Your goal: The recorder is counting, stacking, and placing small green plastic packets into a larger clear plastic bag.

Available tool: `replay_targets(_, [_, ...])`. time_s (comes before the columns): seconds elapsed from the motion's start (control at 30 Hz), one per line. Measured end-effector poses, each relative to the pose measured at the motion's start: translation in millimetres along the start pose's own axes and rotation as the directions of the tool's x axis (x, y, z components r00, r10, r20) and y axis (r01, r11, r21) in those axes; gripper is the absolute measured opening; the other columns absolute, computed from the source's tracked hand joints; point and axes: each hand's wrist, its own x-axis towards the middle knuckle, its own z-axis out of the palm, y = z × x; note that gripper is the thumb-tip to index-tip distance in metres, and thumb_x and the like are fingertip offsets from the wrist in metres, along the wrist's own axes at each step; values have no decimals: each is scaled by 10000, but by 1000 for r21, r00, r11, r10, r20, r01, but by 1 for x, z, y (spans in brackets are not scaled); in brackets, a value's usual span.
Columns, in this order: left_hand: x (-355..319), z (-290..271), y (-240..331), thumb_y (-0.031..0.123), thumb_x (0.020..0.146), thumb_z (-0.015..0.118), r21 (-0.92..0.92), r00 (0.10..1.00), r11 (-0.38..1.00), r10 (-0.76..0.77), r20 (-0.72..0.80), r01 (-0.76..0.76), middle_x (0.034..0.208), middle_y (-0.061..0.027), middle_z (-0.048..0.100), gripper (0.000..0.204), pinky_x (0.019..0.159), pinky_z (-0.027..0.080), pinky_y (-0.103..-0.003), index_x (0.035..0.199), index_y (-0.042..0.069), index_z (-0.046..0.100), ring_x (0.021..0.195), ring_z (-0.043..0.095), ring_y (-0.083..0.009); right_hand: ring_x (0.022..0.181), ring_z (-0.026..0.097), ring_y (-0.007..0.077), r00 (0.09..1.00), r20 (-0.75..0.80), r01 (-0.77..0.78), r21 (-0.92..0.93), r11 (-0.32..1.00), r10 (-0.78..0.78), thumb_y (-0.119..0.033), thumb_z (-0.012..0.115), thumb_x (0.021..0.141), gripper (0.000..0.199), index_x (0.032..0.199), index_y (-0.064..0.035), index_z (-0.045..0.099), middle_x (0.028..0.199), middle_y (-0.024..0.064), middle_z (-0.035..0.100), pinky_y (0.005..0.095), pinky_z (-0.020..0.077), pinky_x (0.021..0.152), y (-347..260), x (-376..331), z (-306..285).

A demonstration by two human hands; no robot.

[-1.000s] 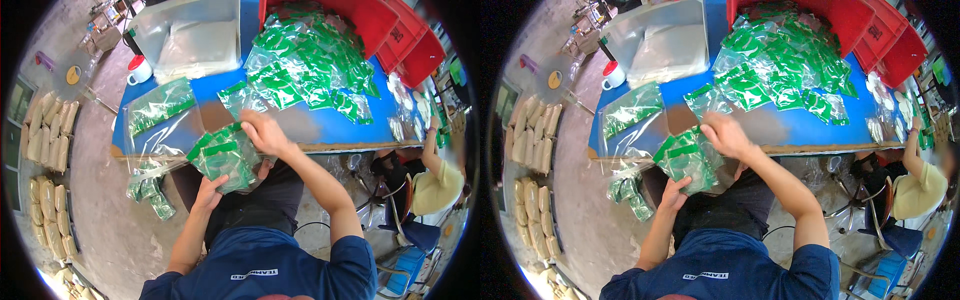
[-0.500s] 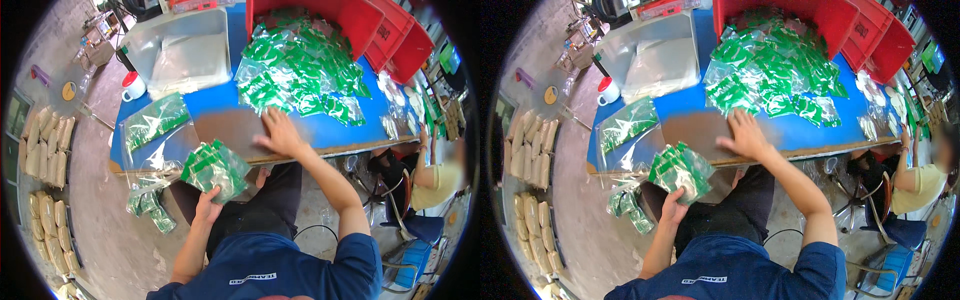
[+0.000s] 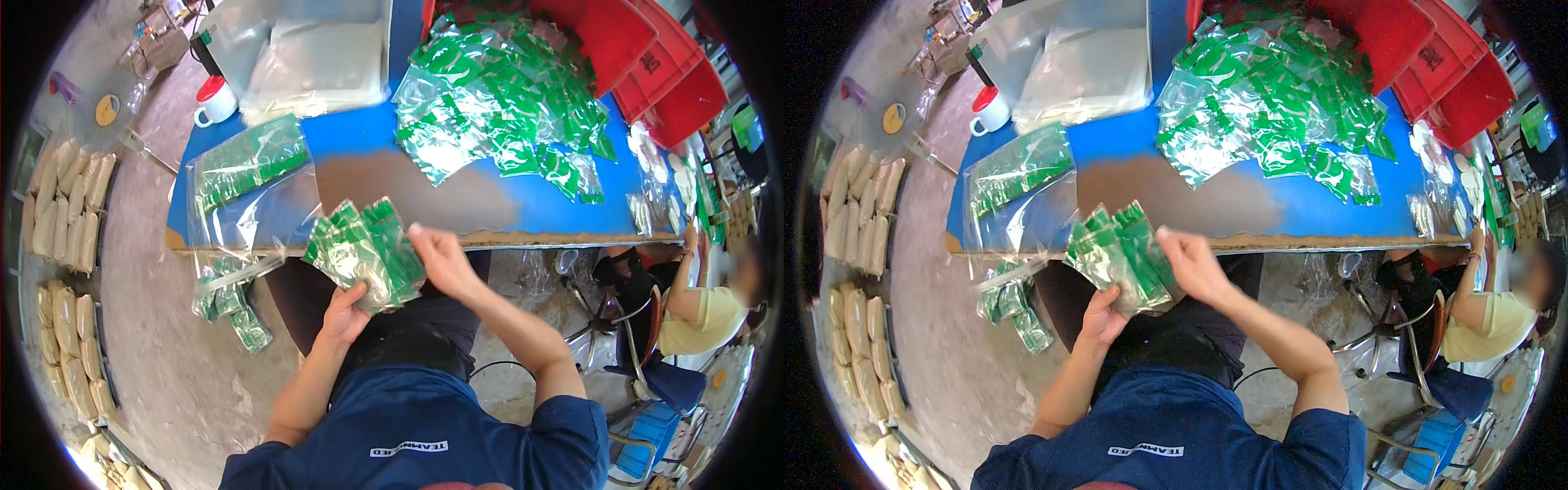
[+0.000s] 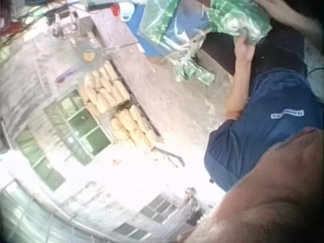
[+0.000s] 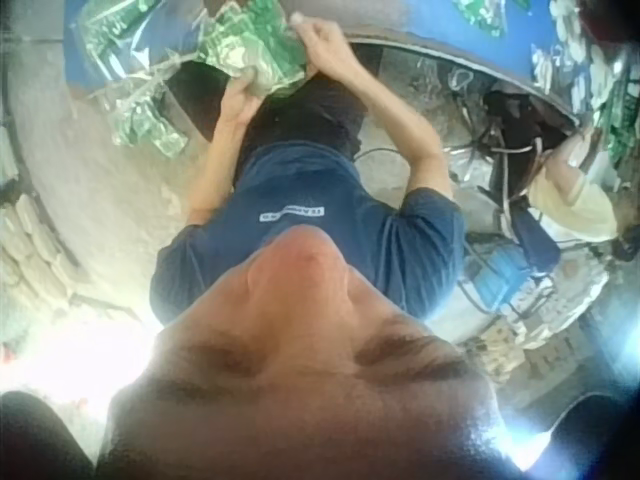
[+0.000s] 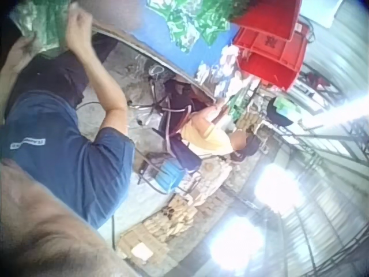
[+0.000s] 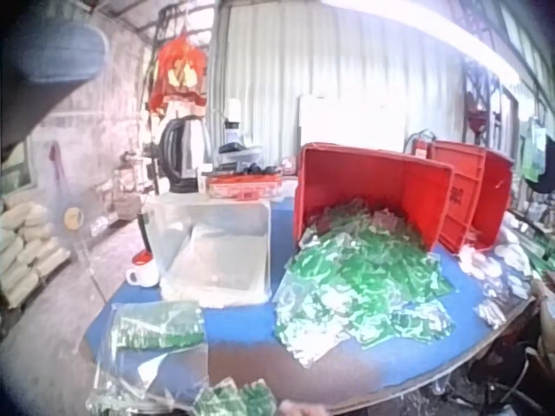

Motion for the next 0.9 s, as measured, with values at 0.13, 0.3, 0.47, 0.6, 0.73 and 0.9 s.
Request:
replay_targets(0.13, [-16,5,4,111,829,755,113,998,993,31,-61,-24,1353,-99,563,647,1098,415,-485,1398,45,455,1257,542,-285,1094,587,339,647,-95,406,-797,448,-756,-333,565,969,375,1114,5,634,1154,208,606,442,460,922,-6,76,-71])
replay_targets(0.3, [-16,-2,11,78,835,737,69,995,994,84,-61,-80,1379,-95,544,648,1125,386,-486,1413,55,445,1298,508,-282,1143,524,433,692,298,587,-762,273,-658,-219,629,896,287,1111,-29,646,1133,195,562,498,443,944,-6,45,-40])
replay_targets(0.47, [-10,10,8,40,868,683,100,978,989,123,-170,-107,1379,-96,547,594,1131,381,-483,1412,49,446,1296,513,-279,922,611,330,671,432,727,-542,422,-602,-113,662,866,176,1027,-44,664,973,142,596,424,512,769,-13,50,-7])
replay_targets(0.6, [-9,15,9,43,882,660,105,974,988,131,-184,-113,1380,-102,547,570,1130,385,-480,1410,34,444,1293,517,-279,746,624,301,587,-68,563,-682,467,-807,-133,691,864,103,914,-58,641,832,93,593,401,518,632,-15,83,-16])
replay_targets(0.73, [-13,11,9,37,905,630,103,972,988,132,-194,-114,1367,-98,551,524,1113,405,-484,1398,47,451,1276,531,-272,654,619,297,561,-147,558,-660,503,-815,-150,693,886,99,890,-63,645,761,95,611,391,508,574,-13,94,-31])
replay_targets(0.9, [-19,-9,13,35,897,631,5,987,996,88,-137,-89,1366,-95,557,533,1132,372,-491,1401,49,458,1304,506,-278,677,647,314,680,-312,258,-745,615,-664,-163,700,881,131,941,-54,660,839,121,651,420,510,589,-23,92,-77])
